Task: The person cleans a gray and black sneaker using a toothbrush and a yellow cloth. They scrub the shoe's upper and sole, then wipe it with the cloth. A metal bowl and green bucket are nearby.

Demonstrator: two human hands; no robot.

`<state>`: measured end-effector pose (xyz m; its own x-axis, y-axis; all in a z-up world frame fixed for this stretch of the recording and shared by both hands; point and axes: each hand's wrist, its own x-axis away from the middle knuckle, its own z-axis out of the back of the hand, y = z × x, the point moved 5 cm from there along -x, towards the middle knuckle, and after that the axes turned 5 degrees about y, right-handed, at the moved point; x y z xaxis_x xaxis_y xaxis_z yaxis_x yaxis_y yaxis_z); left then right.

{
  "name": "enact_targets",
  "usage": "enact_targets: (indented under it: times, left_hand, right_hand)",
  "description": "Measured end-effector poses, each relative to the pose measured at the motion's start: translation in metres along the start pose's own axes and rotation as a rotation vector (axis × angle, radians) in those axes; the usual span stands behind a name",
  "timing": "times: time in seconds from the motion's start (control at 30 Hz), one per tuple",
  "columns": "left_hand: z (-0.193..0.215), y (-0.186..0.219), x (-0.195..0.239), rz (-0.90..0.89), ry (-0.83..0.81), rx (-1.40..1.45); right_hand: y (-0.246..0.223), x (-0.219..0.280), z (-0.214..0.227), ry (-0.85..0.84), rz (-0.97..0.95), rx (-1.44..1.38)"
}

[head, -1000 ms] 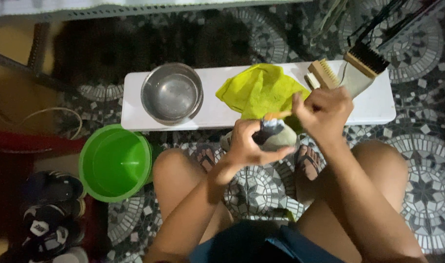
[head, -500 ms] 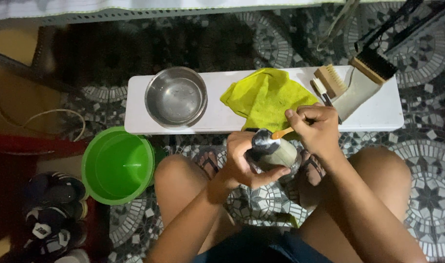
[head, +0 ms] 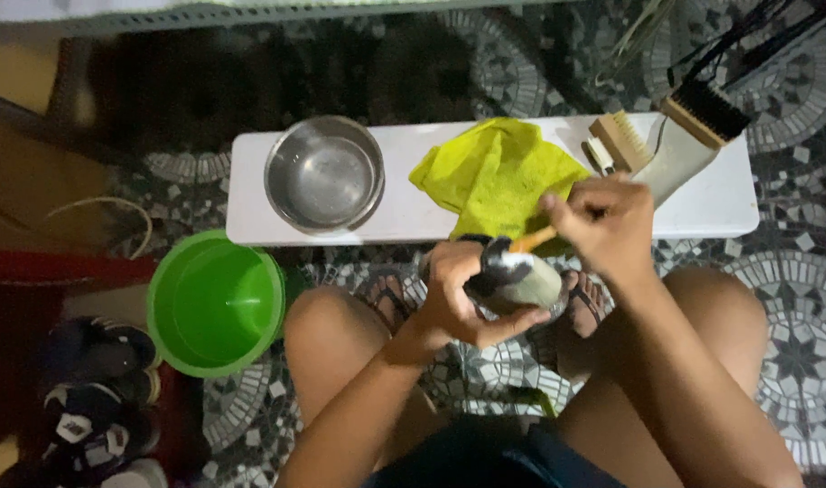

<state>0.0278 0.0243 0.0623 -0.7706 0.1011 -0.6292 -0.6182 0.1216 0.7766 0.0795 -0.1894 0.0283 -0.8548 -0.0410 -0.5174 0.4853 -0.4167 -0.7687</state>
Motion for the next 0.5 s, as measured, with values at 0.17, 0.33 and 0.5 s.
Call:
enact_targets:
  times: [0.17,0.33,0.5]
  left_hand:
    - [-0.006,-0.01,-0.003,0.038,0.006,0.04]
    - [-0.011,-0.016,0.009,-0.018,-0.04,-0.275]
    - [-0.009,-0.022,0.008,-0.001,-0.023,-0.272]
  right_hand:
    - [-0.02,-0.005,0.006,0.022,0.15,0.071]
    - [-0.009,0.002,0.019,0.087,0.171,0.336]
    - [-0.006,-0.006,0.024,0.115,0.261,0.378]
